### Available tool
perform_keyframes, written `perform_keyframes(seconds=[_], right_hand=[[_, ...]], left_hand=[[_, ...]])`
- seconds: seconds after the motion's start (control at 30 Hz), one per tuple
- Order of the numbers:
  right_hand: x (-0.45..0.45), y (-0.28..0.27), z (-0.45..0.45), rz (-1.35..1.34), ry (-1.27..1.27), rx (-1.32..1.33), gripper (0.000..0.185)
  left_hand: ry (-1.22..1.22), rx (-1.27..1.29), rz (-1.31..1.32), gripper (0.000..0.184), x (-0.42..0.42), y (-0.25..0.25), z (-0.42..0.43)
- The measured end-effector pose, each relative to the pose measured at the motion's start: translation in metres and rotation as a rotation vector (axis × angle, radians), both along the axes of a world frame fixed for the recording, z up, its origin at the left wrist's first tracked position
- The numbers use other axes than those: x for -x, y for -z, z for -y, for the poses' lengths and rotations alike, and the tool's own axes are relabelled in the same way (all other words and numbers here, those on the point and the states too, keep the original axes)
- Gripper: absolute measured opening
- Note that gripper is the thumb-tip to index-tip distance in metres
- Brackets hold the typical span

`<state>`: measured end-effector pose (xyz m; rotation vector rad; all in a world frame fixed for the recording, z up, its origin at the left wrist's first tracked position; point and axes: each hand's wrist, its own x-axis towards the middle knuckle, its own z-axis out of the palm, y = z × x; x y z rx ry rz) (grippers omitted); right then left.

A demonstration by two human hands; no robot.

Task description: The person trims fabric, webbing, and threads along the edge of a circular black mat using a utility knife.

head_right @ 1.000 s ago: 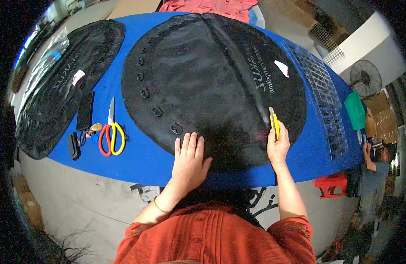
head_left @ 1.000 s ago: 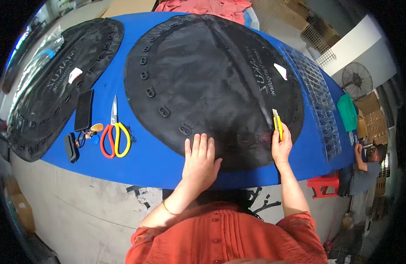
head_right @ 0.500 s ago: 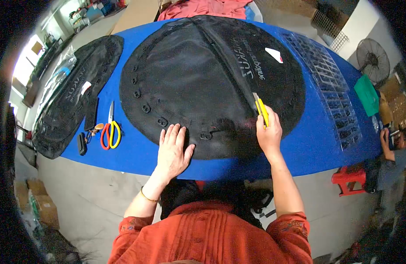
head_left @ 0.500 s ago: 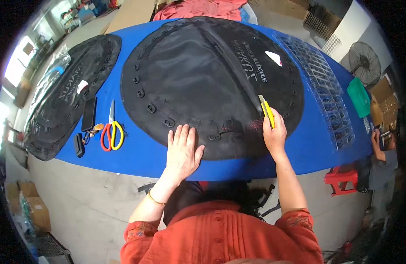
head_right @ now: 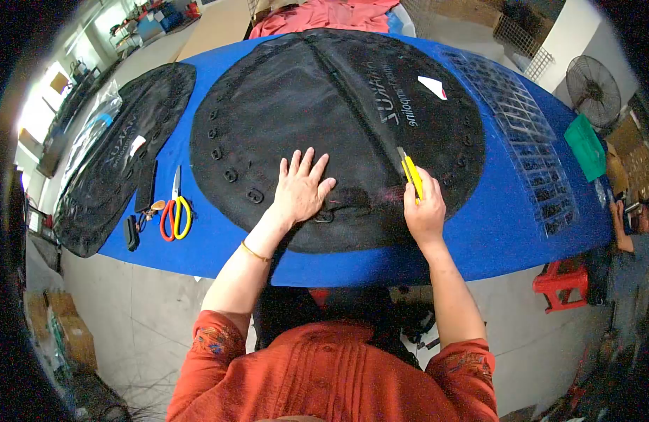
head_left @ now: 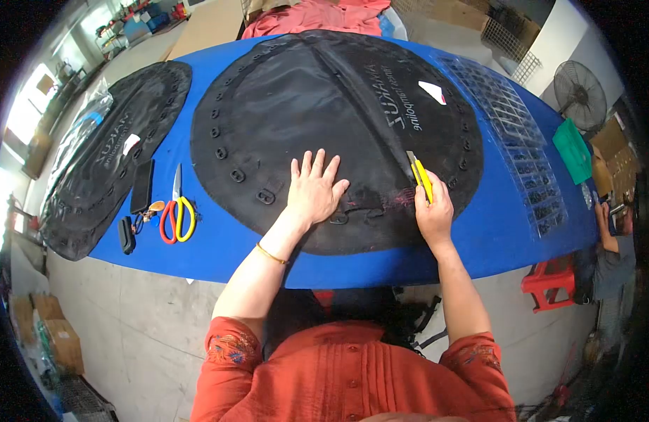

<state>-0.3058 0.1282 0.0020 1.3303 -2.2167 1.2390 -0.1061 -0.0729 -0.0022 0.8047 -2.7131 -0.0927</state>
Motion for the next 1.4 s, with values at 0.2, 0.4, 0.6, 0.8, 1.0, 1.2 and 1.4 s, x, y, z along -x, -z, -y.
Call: perform_keyframes(seconds=[0.2,0.4,0.6,0.8,1.0,1.2,1.4], right_hand=[[0.000,0.001,-0.001,0.037,0.005,0.015,0.034],[-0.005,-0.014,0.024,0.398,-0.051,0.137,0.032],[-0.002,-0.011,0.096,0.764,-0.284,0.279,0.034],[0.011,0.015,0.124,0.926,-0.282,0.300,0.036],[0.005,-0.004,0.120,1.046,-0.217,0.240,0.036],[0.002,-0.001,0.120,1.046,-0.205,0.224,0.035],[-0.002,-0.004,0.119,1.060,-0.185,0.231,0.034]], left_hand=[[-0.002,-0.021,0.035,0.067,-0.001,0.005,-0.001],[0.009,-0.028,0.056,0.065,-0.016,0.000,-0.013],[0.040,-0.025,0.127,0.065,-0.032,-0.015,-0.031],[0.142,-0.157,0.181,0.035,-0.025,-0.063,0.003],[0.110,0.001,0.041,0.049,0.040,-0.052,0.093],[-0.006,-0.012,0.086,0.061,0.112,-0.026,0.166],[-0.038,0.096,0.148,0.074,0.154,-0.019,0.206]])
